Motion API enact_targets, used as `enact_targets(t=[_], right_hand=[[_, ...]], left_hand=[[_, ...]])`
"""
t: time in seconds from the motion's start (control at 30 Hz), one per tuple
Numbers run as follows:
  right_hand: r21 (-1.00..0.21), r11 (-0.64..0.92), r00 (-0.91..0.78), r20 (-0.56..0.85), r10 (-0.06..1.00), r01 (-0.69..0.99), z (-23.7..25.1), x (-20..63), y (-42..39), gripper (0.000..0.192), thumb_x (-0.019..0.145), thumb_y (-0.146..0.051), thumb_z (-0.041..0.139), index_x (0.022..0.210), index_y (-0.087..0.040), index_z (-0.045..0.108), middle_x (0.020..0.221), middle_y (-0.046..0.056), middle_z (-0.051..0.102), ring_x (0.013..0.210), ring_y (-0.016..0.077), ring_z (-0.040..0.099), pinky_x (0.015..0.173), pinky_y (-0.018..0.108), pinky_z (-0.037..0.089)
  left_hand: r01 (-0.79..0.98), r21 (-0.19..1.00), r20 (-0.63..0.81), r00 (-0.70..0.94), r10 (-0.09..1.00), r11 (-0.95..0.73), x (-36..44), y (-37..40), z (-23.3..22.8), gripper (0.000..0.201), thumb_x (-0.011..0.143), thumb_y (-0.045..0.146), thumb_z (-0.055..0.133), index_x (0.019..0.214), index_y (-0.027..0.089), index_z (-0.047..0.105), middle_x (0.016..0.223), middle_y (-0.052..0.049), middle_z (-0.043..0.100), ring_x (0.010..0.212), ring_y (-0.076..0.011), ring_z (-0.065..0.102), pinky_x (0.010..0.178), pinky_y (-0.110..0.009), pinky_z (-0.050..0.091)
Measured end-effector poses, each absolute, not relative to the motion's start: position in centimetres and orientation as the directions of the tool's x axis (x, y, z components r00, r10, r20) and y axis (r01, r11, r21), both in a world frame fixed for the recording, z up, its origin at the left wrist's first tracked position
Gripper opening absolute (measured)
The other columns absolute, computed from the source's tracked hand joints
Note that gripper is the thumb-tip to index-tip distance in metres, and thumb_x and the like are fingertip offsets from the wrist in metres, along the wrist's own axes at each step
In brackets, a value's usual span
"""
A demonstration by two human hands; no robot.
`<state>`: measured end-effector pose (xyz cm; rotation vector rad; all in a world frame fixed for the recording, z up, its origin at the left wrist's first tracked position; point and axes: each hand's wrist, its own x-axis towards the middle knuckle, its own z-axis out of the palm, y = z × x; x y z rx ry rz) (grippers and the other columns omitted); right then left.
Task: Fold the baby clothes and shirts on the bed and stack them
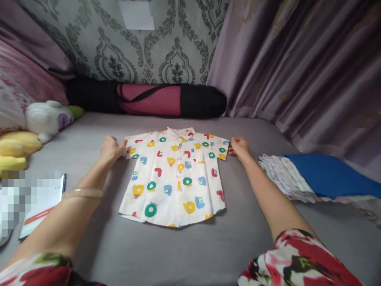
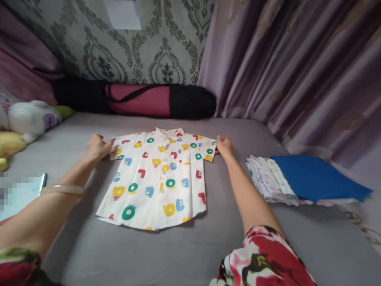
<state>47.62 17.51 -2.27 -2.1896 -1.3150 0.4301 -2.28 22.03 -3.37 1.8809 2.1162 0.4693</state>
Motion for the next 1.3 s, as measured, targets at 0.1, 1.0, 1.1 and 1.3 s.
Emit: enact_targets(t=[0.1, 1.0, 1.1, 1.3], right_hand=[[-0.613, -0.408, 0.477, -0.058, 0.877, 0.676, -2.4, 47.5, 13.0, 0.038, 0.098, -0.031, 0.035, 0.112, -0.006, 0.059, 0.082, 0.013, 0.07, 0.05, 0.01, 0.059, 0.052, 0.022, 0.041], [-0.437, -0.096, 0.063, -0.087, 0.994, 0.894, -1.7, 40.4, -1.0, 0.02, 0.091, -0.034, 0.051, 0.075, -0.023, 0.053, 0.08, 0.002, 0.067, 0.072, 0.0157, 0.059, 0.061, 0.024, 0.033], [-0.487, -0.152, 0.131, -0.076, 0.988, 0.86, -1.3, 40.2, -0.9, 0.018, 0.09, -0.033, 0.05, 0.075, -0.023, 0.052, 0.074, 0.001, 0.065, 0.066, 0.0154, 0.056, 0.058, 0.024, 0.033], [-0.523, -0.145, 0.085, -0.137, 0.987, 0.84, -0.4, 40.9, -0.8, 0.021, 0.09, -0.027, 0.047, 0.108, -0.023, 0.057, 0.064, -0.003, 0.064, 0.06, 0.0165, 0.058, 0.056, 0.025, 0.034]], left_hand=[[0.859, 0.412, -0.15, -0.265, 0.952, 0.304, -2.0, 18.1, -1.7, 0.035, 0.086, 0.049, 0.049, 0.087, 0.016, 0.058, 0.059, -0.001, 0.057, 0.062, -0.0188, 0.057, 0.064, -0.03, 0.043], [0.761, 0.581, -0.35, -0.085, 0.933, 0.288, 1.3, 3.3, -0.7, 0.05, 0.073, 0.065, 0.055, 0.085, 0.017, 0.059, 0.061, 0.004, 0.051, 0.06, -0.0133, 0.043, 0.053, -0.021, 0.032], [0.719, 0.623, -0.355, -0.092, 0.93, 0.308, 1.6, 3.0, -0.1, 0.047, 0.072, 0.062, 0.057, 0.088, 0.018, 0.057, 0.061, 0.003, 0.054, 0.059, -0.0141, 0.046, 0.054, -0.022, 0.035], [0.772, 0.577, -0.327, -0.083, 0.941, 0.268, 0.8, 3.0, -0.5, 0.046, 0.074, 0.061, 0.056, 0.093, 0.019, 0.058, 0.065, 0.003, 0.057, 0.062, -0.0149, 0.046, 0.054, -0.021, 0.034]])
